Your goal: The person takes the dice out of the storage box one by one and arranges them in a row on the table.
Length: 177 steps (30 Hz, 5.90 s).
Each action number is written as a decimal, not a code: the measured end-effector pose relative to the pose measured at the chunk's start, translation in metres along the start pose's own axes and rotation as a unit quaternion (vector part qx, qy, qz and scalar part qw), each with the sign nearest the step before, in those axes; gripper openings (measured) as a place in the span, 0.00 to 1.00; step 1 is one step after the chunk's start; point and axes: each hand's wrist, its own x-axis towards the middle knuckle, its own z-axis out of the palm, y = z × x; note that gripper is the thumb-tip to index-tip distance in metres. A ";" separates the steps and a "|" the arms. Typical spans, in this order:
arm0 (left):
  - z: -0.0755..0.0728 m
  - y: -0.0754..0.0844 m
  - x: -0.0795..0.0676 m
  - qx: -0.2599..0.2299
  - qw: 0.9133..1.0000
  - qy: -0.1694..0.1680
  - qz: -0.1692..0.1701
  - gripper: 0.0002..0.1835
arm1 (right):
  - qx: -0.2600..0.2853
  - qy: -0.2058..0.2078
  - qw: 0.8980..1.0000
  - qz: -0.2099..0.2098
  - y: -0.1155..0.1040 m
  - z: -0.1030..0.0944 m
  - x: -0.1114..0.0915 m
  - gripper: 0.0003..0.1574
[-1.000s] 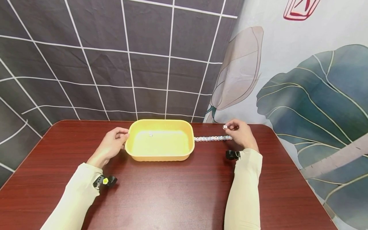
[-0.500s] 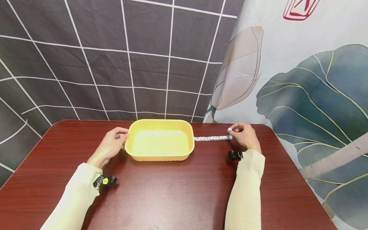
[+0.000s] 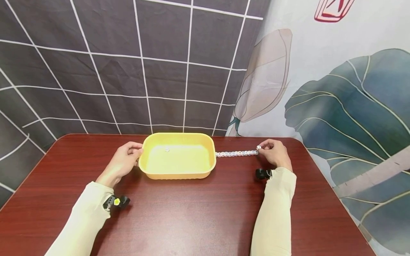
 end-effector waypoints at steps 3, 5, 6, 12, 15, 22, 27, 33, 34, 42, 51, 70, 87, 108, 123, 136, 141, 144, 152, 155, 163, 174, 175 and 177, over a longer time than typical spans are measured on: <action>0.001 0.000 0.000 -0.005 1.000 -0.001 0.002 0.21 | -0.002 -0.003 1.000 0.016 0.003 -0.001 0.000 0.13; 0.001 0.000 0.000 -0.006 1.000 -0.001 0.001 0.21 | -0.004 -0.007 1.000 0.026 0.005 -0.001 0.001 0.13; 0.001 -0.001 0.001 -0.007 1.000 -0.001 0.001 0.21 | -0.004 -0.008 0.999 0.031 0.005 -0.001 0.001 0.13; 0.001 -0.002 0.001 -0.006 1.000 0.000 0.002 0.20 | -0.011 0.004 0.999 0.053 0.006 0.002 0.002 0.13; 0.001 -0.002 0.001 -0.006 1.000 -0.001 0.002 0.20 | -0.016 0.016 0.998 0.067 0.006 0.004 0.002 0.12; 0.001 -0.003 0.002 -0.009 1.000 0.000 0.005 0.20 | -0.017 0.008 0.996 0.087 0.008 0.011 0.004 0.11; 0.000 -0.003 0.001 -0.007 1.000 0.000 0.006 0.20 | -0.012 -0.005 0.996 0.093 0.008 0.013 0.005 0.11; 0.000 -0.001 0.001 -0.006 1.000 0.000 0.006 0.20 | -0.014 -0.004 0.996 0.083 0.010 0.014 0.007 0.11; 0.000 -0.001 0.001 -0.007 1.000 0.000 0.006 0.20 | -0.014 -0.005 0.997 0.082 0.010 0.014 0.007 0.11; 0.001 -0.001 0.001 -0.007 1.000 0.000 0.007 0.20 | -0.011 -0.020 0.997 0.072 0.004 0.009 0.006 0.16; 0.001 -0.001 0.000 -0.004 1.000 0.000 0.006 0.20 | -0.023 -0.031 0.998 0.050 -0.019 0.006 0.005 0.21; 0.001 -0.001 0.001 -0.006 1.000 0.001 0.006 0.20 | -0.017 -0.030 0.998 -0.062 -0.071 0.017 0.007 0.21; 0.001 -0.002 0.001 -0.003 1.000 0.001 0.001 0.21 | 0.031 -0.027 0.996 -0.084 -0.106 0.031 0.006 0.18; 0.000 0.001 0.000 -0.003 1.000 0.001 0.005 0.20 | 0.038 -0.035 0.990 -0.133 -0.152 0.060 -0.003 0.17; 0.000 0.002 -0.001 0.000 1.000 0.002 0.004 0.20 | 0.016 -0.055 0.984 -0.170 -0.176 0.090 -0.009 0.14; 0.000 -0.001 0.001 -0.004 1.000 0.003 0.004 0.20 | -0.001 -0.110 0.973 -0.202 -0.192 0.119 -0.014 0.17; 0.000 -0.001 0.000 -0.006 1.000 0.003 0.007 0.20 | -0.008 -0.149 0.960 -0.238 -0.199 0.130 -0.018 0.18; 0.000 -0.001 0.000 -0.011 1.000 0.003 0.007 0.20 | -0.019 -0.162 0.953 -0.255 -0.200 0.136 -0.020 0.19; 0.000 0.000 0.000 -0.007 1.000 0.006 0.007 0.19 | -0.020 -0.205 0.943 -0.262 -0.202 0.147 -0.021 0.24; 0.000 0.000 0.001 -0.008 1.000 0.006 0.005 0.19 | -0.026 -0.224 0.939 -0.261 -0.203 0.150 -0.022 0.26; 0.000 0.000 0.000 -0.016 1.000 0.005 0.003 0.19 | -0.078 -0.244 0.929 -0.266 -0.207 0.159 -0.022 0.37; 0.000 0.001 0.000 -0.020 1.000 0.004 0.001 0.19 | -0.168 -0.271 0.911 -0.263 -0.213 0.164 -0.025 0.42; 0.000 0.001 0.000 -0.021 1.000 0.004 0.000 0.19 | -0.172 -0.269 0.910 -0.265 -0.213 0.164 -0.025 0.42; 0.001 0.001 0.000 -0.023 1.000 0.004 0.000 0.19 | -0.175 -0.264 0.910 -0.266 -0.214 0.164 -0.025 0.39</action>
